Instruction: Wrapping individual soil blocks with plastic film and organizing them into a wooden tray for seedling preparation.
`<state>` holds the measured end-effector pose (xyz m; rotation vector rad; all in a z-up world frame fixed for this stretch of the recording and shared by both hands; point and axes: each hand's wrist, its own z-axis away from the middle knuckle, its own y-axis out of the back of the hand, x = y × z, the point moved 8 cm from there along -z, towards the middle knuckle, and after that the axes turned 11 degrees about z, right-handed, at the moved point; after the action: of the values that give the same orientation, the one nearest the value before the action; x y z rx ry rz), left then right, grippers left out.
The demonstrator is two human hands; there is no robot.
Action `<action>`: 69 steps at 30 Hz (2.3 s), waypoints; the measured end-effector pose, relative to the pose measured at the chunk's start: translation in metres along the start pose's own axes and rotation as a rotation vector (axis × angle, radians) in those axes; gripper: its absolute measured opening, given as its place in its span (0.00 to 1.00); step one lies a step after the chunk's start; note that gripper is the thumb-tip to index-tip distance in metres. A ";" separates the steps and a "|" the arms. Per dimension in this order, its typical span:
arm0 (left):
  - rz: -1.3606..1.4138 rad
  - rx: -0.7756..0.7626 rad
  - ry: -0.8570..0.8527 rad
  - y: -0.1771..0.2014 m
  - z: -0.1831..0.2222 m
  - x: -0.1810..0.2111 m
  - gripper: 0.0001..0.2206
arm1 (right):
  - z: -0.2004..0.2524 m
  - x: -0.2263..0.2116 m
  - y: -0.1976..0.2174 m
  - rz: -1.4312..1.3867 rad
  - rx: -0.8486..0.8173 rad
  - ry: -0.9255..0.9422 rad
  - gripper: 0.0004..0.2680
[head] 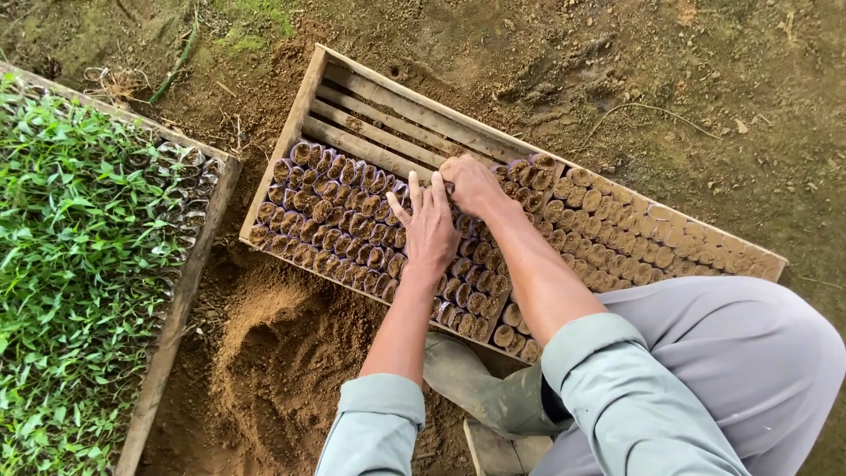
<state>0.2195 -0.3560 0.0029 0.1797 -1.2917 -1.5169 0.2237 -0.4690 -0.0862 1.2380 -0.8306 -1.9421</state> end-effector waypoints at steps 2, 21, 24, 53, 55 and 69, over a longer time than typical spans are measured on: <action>0.013 0.016 -0.006 0.002 0.002 0.002 0.44 | 0.000 0.000 -0.003 -0.010 0.001 -0.033 0.04; 0.025 -0.036 -0.007 0.006 0.009 0.007 0.42 | 0.013 -0.005 0.003 -0.041 0.032 -0.155 0.03; 0.024 -0.045 -0.010 -0.004 0.009 0.001 0.43 | 0.006 0.003 -0.008 0.043 -0.014 -0.190 0.03; 0.880 1.163 0.859 -0.036 0.414 -0.213 0.13 | 0.200 -0.335 -0.234 0.150 0.108 0.843 0.09; 1.117 1.207 0.905 -0.044 0.426 -0.211 0.08 | 0.211 -0.336 -0.238 0.149 0.062 0.846 0.09; 1.302 1.273 1.190 -0.089 0.482 -0.241 0.06 | 0.270 -0.416 -0.236 0.373 -0.186 0.671 0.13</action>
<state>-0.0664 0.1090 0.0077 0.7176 -0.7716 0.6575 0.0570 0.0425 0.0231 1.3791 -0.4690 -1.1620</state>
